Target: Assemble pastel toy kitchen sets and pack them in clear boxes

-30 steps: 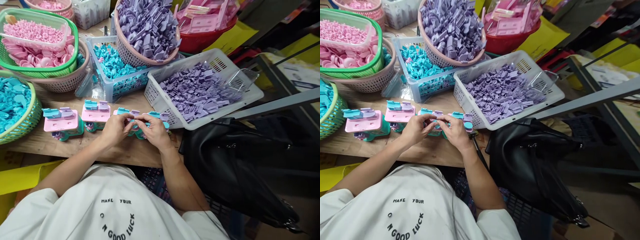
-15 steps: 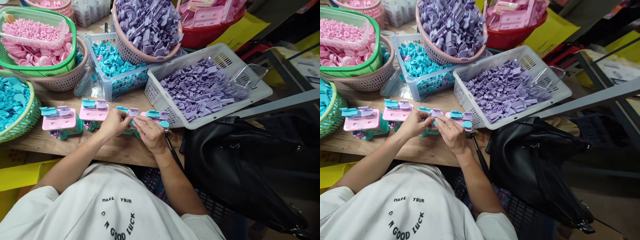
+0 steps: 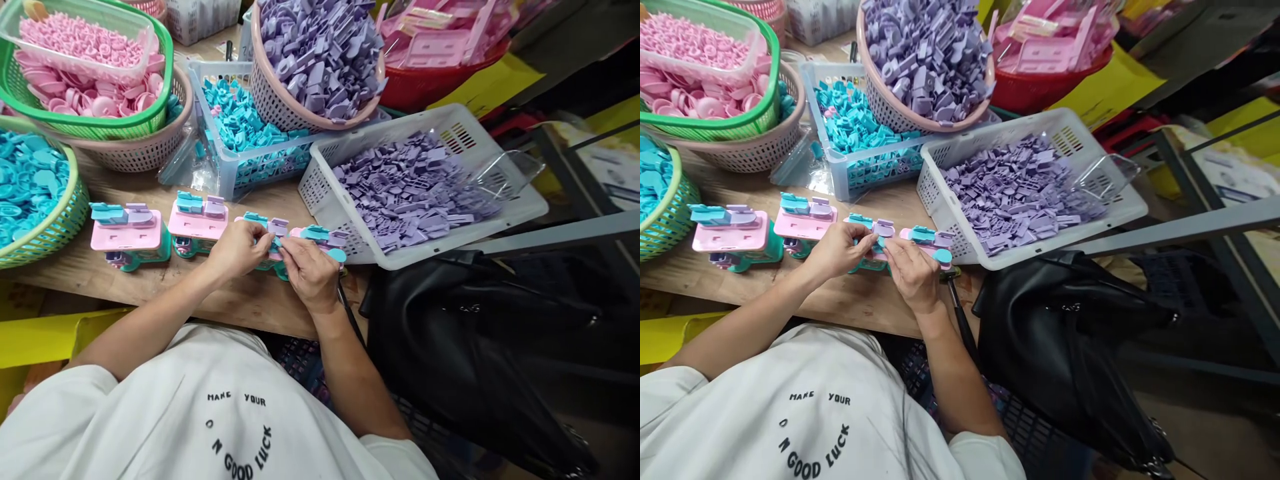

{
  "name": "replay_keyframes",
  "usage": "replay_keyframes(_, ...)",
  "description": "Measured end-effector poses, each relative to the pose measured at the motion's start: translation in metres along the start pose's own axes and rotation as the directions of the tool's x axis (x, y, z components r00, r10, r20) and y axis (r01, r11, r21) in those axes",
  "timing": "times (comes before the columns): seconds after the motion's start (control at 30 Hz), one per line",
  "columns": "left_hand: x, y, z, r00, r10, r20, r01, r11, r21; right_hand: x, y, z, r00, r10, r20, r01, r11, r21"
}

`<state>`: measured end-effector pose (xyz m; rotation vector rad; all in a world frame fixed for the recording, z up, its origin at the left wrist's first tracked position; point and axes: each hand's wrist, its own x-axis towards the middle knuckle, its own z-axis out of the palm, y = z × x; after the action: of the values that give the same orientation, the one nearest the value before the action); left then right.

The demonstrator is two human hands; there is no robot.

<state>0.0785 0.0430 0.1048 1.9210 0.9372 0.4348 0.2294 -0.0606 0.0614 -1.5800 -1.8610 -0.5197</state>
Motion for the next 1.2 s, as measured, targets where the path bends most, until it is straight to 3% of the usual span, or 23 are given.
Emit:
replay_keyframes(0.17, -0.001, -0.001, 0.001, 1.0, 0.009, -0.002, -0.009, 1.0, 0.026, 0.005, -0.01, -0.01, 0.995, -0.033, 0.091, 0.039, 0.998, -0.058)
replay_keyframes(0.37, -0.004, -0.005, 0.012, 0.992, 0.078, -0.098, -0.065, 0.99, 0.128, 0.003, -0.02, -0.011, 0.982, 0.107, 0.158, -0.093, 0.992, -0.09)
replay_keyframes(0.4, -0.007, -0.006, 0.012, 0.991, 0.074, -0.111, -0.066, 0.995, 0.078, 0.001, -0.019, -0.01, 0.981, 0.125, 0.151, -0.115, 0.991, -0.073)
replay_keyframes(0.47, -0.017, -0.008, 0.01, 0.996, 0.024, -0.089, -0.04, 0.981, -0.188, -0.003, -0.019, -0.011, 0.981, 0.149, 0.126, -0.147, 0.989, -0.02)
replay_keyframes(0.53, -0.029, -0.011, 0.005, 0.997, -0.078, 0.011, 0.07, 0.812, -0.579, -0.005, -0.024, -0.016, 0.982, 0.176, 0.069, -0.181, 0.98, 0.079)
replay_keyframes(0.6, -0.042, -0.013, -0.002, 0.971, -0.191, 0.144, 0.222, 0.488, -0.844, -0.004, -0.037, -0.022, 0.975, 0.221, 0.005, -0.218, 0.954, 0.208)
replay_keyframes(0.67, -0.053, -0.015, -0.009, 0.931, -0.283, 0.23, 0.294, 0.211, -0.932, 0.001, -0.056, -0.026, 0.974, 0.225, -0.003, -0.212, 0.921, 0.328)
replay_keyframes(0.73, -0.059, -0.015, -0.014, 0.9, -0.355, 0.252, 0.294, 0.069, -0.953, 0.009, -0.075, -0.024, 0.987, 0.157, 0.042, -0.16, 0.899, 0.407)
replay_keyframes(0.83, -0.065, -0.015, -0.017, 0.88, -0.413, 0.234, 0.27, 0.031, -0.962, 0.019, -0.093, -0.009, 0.991, 0.069, 0.119, -0.113, 0.9, 0.421)
replay_keyframes(1.0, -0.075, -0.028, -0.02, 0.885, -0.399, 0.238, 0.264, 0.011, -0.964, 0.032, -0.099, 0.016, 0.984, 0.041, 0.174, -0.121, 0.869, 0.479)
replay_keyframes(1.1, -0.082, -0.041, -0.024, 0.889, -0.406, 0.211, 0.207, -0.053, -0.977, 0.039, -0.1, 0.021, 0.966, 0.074, 0.247, -0.206, 0.797, 0.568)
replay_keyframes(1.2, -0.088, -0.052, -0.029, 0.897, -0.395, 0.197, 0.205, -0.023, -0.979, 0.043, -0.103, 0.026, 0.936, 0.142, 0.321, -0.322, 0.714, 0.622)
